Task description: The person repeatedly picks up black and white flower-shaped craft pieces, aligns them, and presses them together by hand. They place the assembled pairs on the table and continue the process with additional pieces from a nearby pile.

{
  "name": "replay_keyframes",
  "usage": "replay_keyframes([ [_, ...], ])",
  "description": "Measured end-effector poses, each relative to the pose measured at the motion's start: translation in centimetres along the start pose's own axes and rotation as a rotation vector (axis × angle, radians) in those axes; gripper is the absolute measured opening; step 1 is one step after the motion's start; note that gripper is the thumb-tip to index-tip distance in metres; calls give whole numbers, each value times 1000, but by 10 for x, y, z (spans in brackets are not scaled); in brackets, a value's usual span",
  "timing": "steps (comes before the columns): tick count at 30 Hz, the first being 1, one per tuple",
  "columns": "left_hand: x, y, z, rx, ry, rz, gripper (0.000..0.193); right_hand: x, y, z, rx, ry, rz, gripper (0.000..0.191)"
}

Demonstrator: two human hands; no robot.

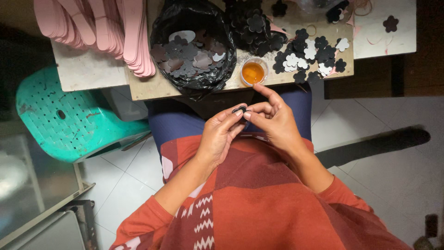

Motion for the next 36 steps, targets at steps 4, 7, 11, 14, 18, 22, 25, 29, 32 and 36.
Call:
replay_keyframes([
  [4,0,2,-4,-113,-31,-54,41,-4,1,-4,-32,-1,-11,71],
  [7,-1,2,-13,-267,-152,-79,42,-6,4,-5,-16,-2,-16,72],
  [11,-2,2,-14,-274,-140,-96,36,-6,6,-5,-30,-21,-14,71],
  [14,-3,1,-14,-267,-138,-91,34,-6,6,-4,-41,-25,-15,72],
  [18,-2,1,-14,-266,-135,-84,34,-5,6,-1,-7,-27,-23,74],
  [22,-1,0,-15,-271,-127,-81,34,-5,7,1,12,-46,-30,75],
  [25,-1,-1,-15,-269,-130,-73,35,-5,6,1,-3,-37,-16,75],
  [29,-2,0,-17,-301,-158,-77,35,-5,6,-1,-27,-39,-19,73],
  [32,-3,0,-17,-318,-191,-75,36,-5,6,-4,-29,-37,-26,73],
  [36,-3,-1,-19,-334,-268,-66,39,-5,6,-6,-27,-29,-29,73],
])
Point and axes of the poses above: each hand's wrist, its own x-axis away from the middle knuckle, its own y-axis out of the back of the hand, z = x × y, the point moved 6 cm from there along -x, towards the middle knuckle, and after that the axes turned 1 degree about z, right-handed, at the moved point
